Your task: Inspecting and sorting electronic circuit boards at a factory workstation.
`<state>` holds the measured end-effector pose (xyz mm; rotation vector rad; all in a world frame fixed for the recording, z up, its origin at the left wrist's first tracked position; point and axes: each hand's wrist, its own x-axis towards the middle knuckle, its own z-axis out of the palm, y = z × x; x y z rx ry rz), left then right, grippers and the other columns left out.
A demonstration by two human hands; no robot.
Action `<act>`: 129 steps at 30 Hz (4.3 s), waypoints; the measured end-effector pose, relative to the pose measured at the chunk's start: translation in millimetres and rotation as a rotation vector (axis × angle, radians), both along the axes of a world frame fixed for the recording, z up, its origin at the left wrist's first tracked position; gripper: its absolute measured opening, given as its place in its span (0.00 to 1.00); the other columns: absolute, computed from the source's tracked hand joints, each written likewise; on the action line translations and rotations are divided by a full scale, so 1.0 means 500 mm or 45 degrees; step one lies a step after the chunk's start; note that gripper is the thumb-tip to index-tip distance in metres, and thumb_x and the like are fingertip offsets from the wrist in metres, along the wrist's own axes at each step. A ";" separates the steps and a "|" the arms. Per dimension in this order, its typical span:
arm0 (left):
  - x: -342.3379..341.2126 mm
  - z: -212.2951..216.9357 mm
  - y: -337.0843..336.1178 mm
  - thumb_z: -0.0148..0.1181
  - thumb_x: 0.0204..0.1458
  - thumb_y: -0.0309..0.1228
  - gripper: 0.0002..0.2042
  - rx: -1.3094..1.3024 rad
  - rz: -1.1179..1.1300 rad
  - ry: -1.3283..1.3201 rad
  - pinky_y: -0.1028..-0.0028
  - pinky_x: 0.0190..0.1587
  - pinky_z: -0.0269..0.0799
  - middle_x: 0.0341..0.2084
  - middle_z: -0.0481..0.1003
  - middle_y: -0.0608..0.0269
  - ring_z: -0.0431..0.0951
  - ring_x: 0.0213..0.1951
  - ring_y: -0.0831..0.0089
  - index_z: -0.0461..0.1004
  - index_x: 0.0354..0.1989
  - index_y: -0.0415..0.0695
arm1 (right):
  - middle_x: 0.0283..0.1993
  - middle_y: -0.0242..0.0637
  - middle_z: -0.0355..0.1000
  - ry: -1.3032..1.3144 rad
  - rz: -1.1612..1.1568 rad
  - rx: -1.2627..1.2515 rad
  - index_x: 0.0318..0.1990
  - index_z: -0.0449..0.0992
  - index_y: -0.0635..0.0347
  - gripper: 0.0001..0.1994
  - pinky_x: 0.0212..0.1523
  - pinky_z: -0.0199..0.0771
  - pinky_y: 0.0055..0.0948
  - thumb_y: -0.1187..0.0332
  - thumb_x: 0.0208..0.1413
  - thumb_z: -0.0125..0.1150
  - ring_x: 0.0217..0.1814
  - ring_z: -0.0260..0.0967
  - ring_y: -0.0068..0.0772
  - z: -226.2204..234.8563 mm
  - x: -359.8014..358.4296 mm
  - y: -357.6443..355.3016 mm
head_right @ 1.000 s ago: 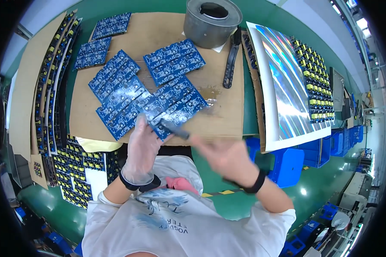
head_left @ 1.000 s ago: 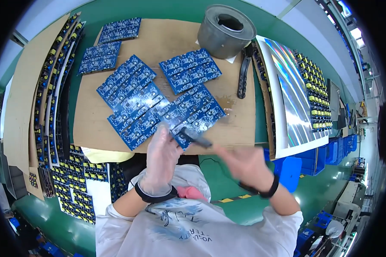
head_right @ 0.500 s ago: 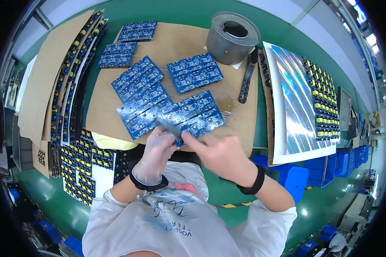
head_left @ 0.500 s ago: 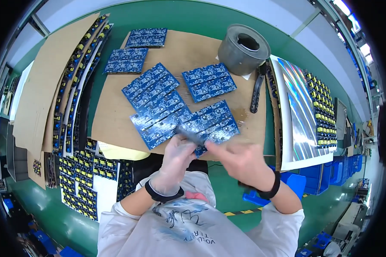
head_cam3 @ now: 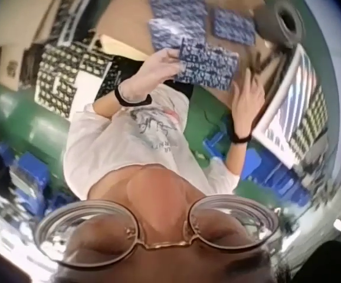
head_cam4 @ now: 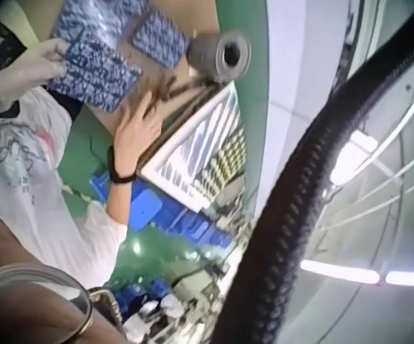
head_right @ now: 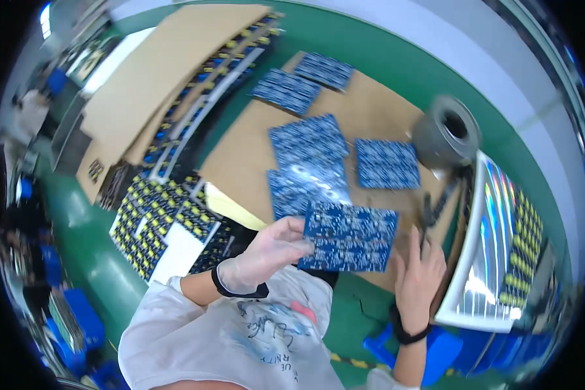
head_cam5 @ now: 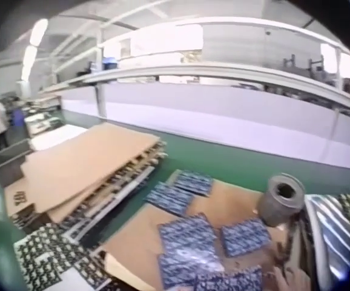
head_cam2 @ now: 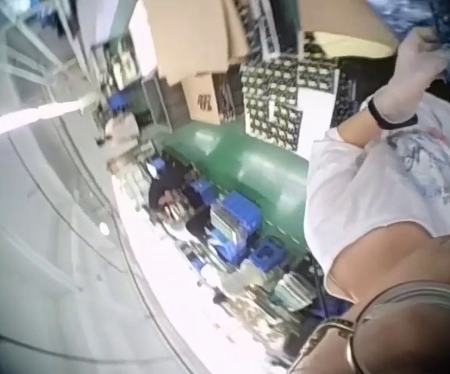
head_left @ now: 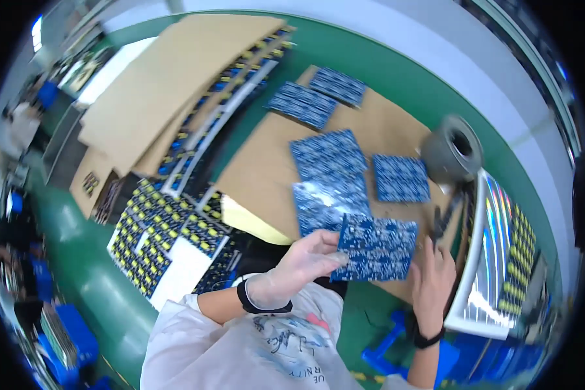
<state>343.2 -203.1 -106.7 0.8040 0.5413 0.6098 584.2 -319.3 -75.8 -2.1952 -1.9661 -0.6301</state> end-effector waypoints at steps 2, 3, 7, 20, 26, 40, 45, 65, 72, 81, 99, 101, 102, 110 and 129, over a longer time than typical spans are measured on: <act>-0.053 0.023 0.010 0.53 0.56 0.24 0.15 0.068 0.008 0.027 0.77 0.47 0.69 0.44 0.72 0.59 0.73 0.45 0.77 0.62 0.51 0.37 | 0.46 0.48 0.66 0.336 0.002 0.144 0.58 0.65 0.61 0.22 0.48 0.65 0.32 0.75 0.53 0.56 0.47 0.66 0.42 0.000 -0.029 0.001; -0.076 0.032 0.012 0.53 0.56 0.24 0.15 0.093 0.084 0.038 0.77 0.47 0.69 0.44 0.72 0.59 0.73 0.45 0.77 0.62 0.51 0.37 | 0.46 0.48 0.66 0.349 0.081 0.159 0.58 0.65 0.61 0.22 0.48 0.65 0.32 0.75 0.53 0.56 0.47 0.66 0.42 0.002 -0.039 0.001; -0.164 0.058 0.015 0.55 0.55 0.26 0.16 0.130 0.356 -0.080 0.76 0.47 0.69 0.46 0.73 0.58 0.74 0.45 0.75 0.63 0.51 0.36 | 0.52 0.45 0.65 1.418 0.319 0.017 0.61 0.61 0.63 0.23 0.51 0.64 0.29 0.73 0.57 0.52 0.52 0.64 0.34 0.006 -0.108 0.051; -0.200 0.096 0.088 0.56 0.52 0.37 0.21 0.261 0.632 -0.369 0.71 0.49 0.70 0.45 0.71 0.57 0.74 0.45 0.70 0.65 0.50 0.36 | 0.49 0.44 0.69 3.181 0.731 0.096 0.57 0.60 0.66 0.18 0.39 0.77 0.38 0.66 0.63 0.43 0.42 0.73 0.37 0.051 -0.263 0.230; -0.160 0.078 0.096 0.52 0.54 0.37 0.19 0.189 0.729 -0.481 0.68 0.49 0.70 0.45 0.72 0.56 0.74 0.45 0.68 0.65 0.50 0.36 | 0.50 0.44 0.70 3.186 0.913 0.171 0.58 0.61 0.68 0.21 0.50 0.72 0.33 0.66 0.61 0.48 0.51 0.70 0.35 0.007 -0.252 0.218; -0.135 0.083 0.058 0.51 0.54 0.32 0.14 0.205 0.729 -0.378 0.75 0.47 0.67 0.39 0.72 0.61 0.73 0.43 0.74 0.67 0.44 0.36 | 0.47 0.36 0.72 3.213 0.808 0.370 0.58 0.62 0.64 0.21 0.34 0.74 0.24 0.59 0.63 0.44 0.43 0.72 0.26 -0.021 -0.248 0.180; -0.145 0.081 0.056 0.51 0.54 0.31 0.13 0.197 0.723 -0.372 0.75 0.47 0.67 0.39 0.73 0.61 0.73 0.43 0.75 0.67 0.44 0.36 | 0.48 0.38 0.71 3.281 0.781 0.360 0.59 0.62 0.62 0.21 0.35 0.75 0.30 0.59 0.64 0.43 0.42 0.72 0.33 -0.033 -0.250 0.181; -0.167 0.083 0.070 0.56 0.53 0.27 0.13 0.487 0.766 -0.059 0.77 0.45 0.68 0.40 0.71 0.63 0.72 0.42 0.79 0.67 0.46 0.41 | 0.55 0.44 0.64 3.114 0.398 0.329 0.64 0.53 0.60 0.25 0.41 0.76 0.38 0.60 0.63 0.44 0.51 0.68 0.41 -0.035 -0.269 0.185; -0.145 0.103 0.061 0.56 0.51 0.17 0.17 0.993 0.551 0.023 0.71 0.50 0.69 0.48 0.71 0.59 0.72 0.48 0.71 0.66 0.51 0.36 | 0.56 0.43 0.61 3.321 0.547 0.280 0.65 0.53 0.56 0.29 0.52 0.68 0.54 0.51 0.61 0.47 0.56 0.63 0.49 -0.041 -0.267 0.175; -0.152 0.083 0.074 0.59 0.46 0.18 0.22 1.669 0.489 0.211 0.62 0.52 0.68 0.49 0.72 0.52 0.72 0.50 0.54 0.67 0.53 0.39 | 0.59 0.46 0.60 3.938 0.609 0.069 0.63 0.59 0.50 0.30 0.57 0.55 0.66 0.45 0.57 0.51 0.58 0.60 0.50 -0.073 -0.281 0.188; -0.026 0.052 0.030 0.70 0.40 0.30 0.49 0.643 0.735 -0.867 0.65 0.60 0.60 0.61 0.58 0.56 0.60 0.61 0.67 0.41 0.69 0.47 | 0.67 0.53 0.49 2.383 0.698 1.029 0.67 0.45 0.64 0.46 0.67 0.47 0.54 0.34 0.53 0.44 0.67 0.50 0.56 0.008 -0.348 0.185; -0.028 0.041 0.036 0.68 0.43 0.40 0.40 0.444 0.875 -0.705 0.63 0.58 0.64 0.56 0.64 0.56 0.66 0.56 0.66 0.52 0.64 0.44 | 0.67 0.54 0.48 2.082 0.669 1.012 0.67 0.43 0.65 0.48 0.66 0.48 0.54 0.32 0.52 0.43 0.67 0.50 0.57 0.007 -0.351 0.194; -0.034 0.034 0.044 0.67 0.45 0.45 0.37 0.339 0.927 -0.616 0.62 0.57 0.65 0.54 0.66 0.55 0.70 0.53 0.65 0.57 0.61 0.42 | 0.67 0.55 0.47 2.120 0.746 0.967 0.67 0.42 0.65 0.48 0.66 0.49 0.51 0.33 0.53 0.42 0.68 0.49 0.56 0.008 -0.351 0.202; -0.099 0.065 0.091 0.57 0.55 0.38 0.26 0.444 1.167 -0.593 0.66 0.58 0.64 0.55 0.65 0.60 0.69 0.54 0.69 0.57 0.61 0.45 | 0.65 0.60 0.51 2.878 1.637 0.640 0.69 0.37 0.60 0.45 0.66 0.40 0.59 0.35 0.56 0.39 0.71 0.40 0.63 0.110 -0.322 0.146; -0.065 0.038 0.077 0.52 0.50 0.57 0.36 0.522 1.162 -0.472 0.61 0.63 0.57 0.61 0.59 0.58 0.62 0.60 0.66 0.54 0.63 0.51 | 0.60 0.53 0.59 3.230 1.624 0.724 0.67 0.48 0.54 0.35 0.64 0.47 0.60 0.42 0.60 0.39 0.65 0.53 0.55 0.073 -0.259 0.111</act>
